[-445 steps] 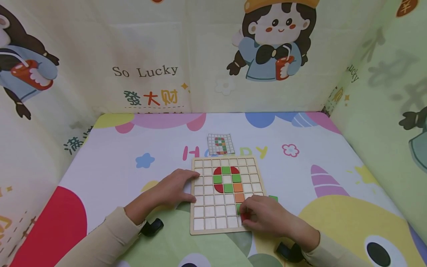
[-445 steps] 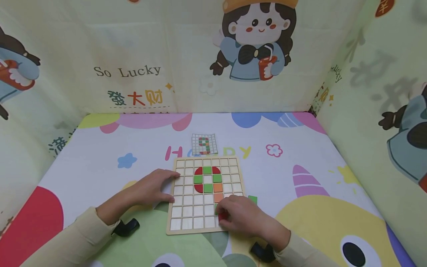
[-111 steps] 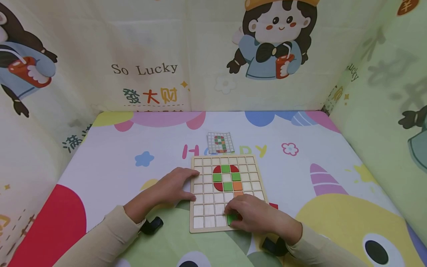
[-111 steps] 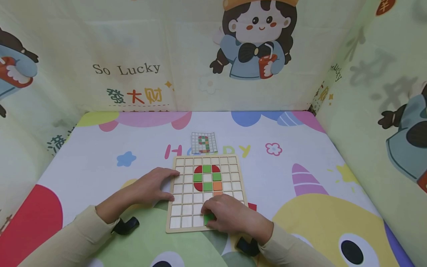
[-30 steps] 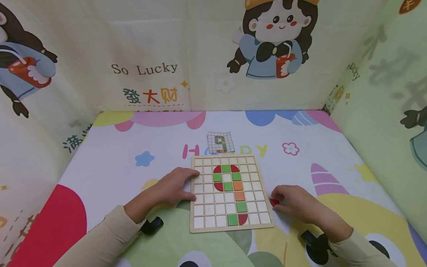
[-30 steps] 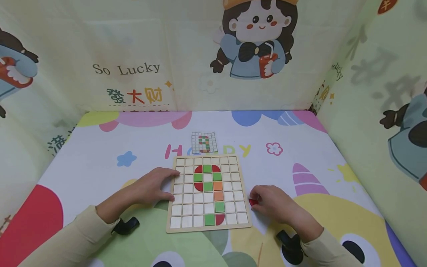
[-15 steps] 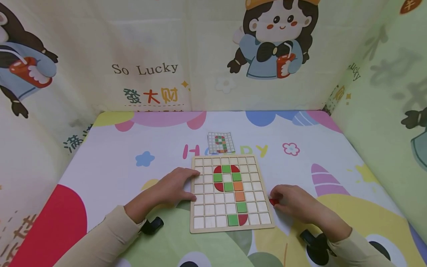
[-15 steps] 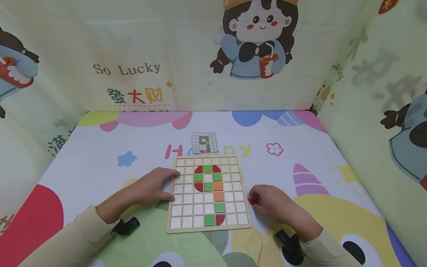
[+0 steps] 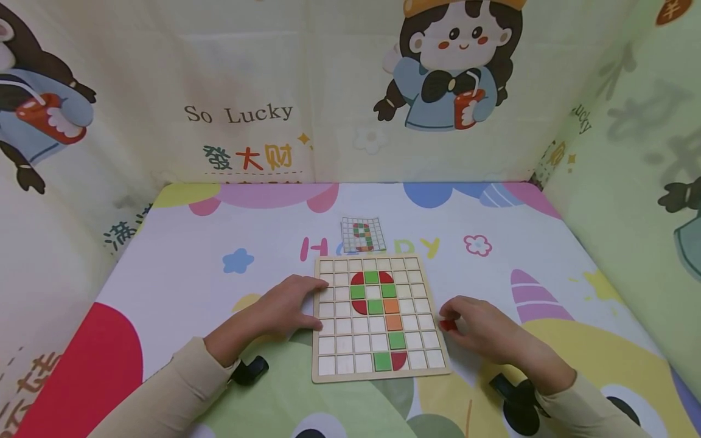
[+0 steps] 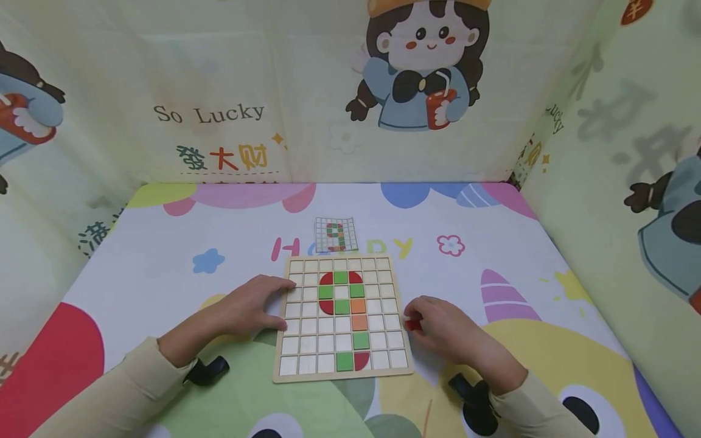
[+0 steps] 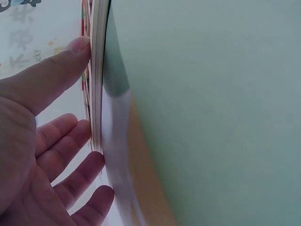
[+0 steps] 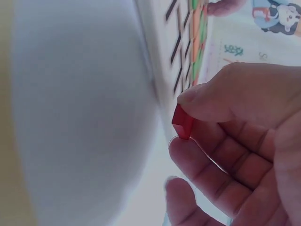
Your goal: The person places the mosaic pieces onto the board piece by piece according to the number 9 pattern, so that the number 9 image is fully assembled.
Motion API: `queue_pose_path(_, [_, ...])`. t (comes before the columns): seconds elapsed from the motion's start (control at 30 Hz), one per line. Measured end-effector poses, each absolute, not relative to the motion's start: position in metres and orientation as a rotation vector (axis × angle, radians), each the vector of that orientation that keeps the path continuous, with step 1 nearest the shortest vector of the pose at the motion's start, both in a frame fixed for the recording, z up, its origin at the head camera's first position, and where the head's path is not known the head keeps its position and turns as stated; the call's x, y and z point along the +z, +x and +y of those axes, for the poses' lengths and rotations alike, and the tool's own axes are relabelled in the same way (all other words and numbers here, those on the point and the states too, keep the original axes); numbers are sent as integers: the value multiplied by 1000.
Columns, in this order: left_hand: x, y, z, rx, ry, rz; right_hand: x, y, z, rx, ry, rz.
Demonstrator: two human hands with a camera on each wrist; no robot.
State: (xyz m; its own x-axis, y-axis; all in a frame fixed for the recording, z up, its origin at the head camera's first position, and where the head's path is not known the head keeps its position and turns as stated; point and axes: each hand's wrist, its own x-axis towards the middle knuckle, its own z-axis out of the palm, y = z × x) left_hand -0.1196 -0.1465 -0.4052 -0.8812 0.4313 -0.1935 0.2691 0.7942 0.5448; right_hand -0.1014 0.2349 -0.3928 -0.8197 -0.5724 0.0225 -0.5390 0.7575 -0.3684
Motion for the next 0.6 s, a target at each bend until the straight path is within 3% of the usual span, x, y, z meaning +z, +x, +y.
queue_pose_path(0.6, [-406, -120, -147, 745, 564, 2680, -382, -98, 205, -836, -1076, 2700])
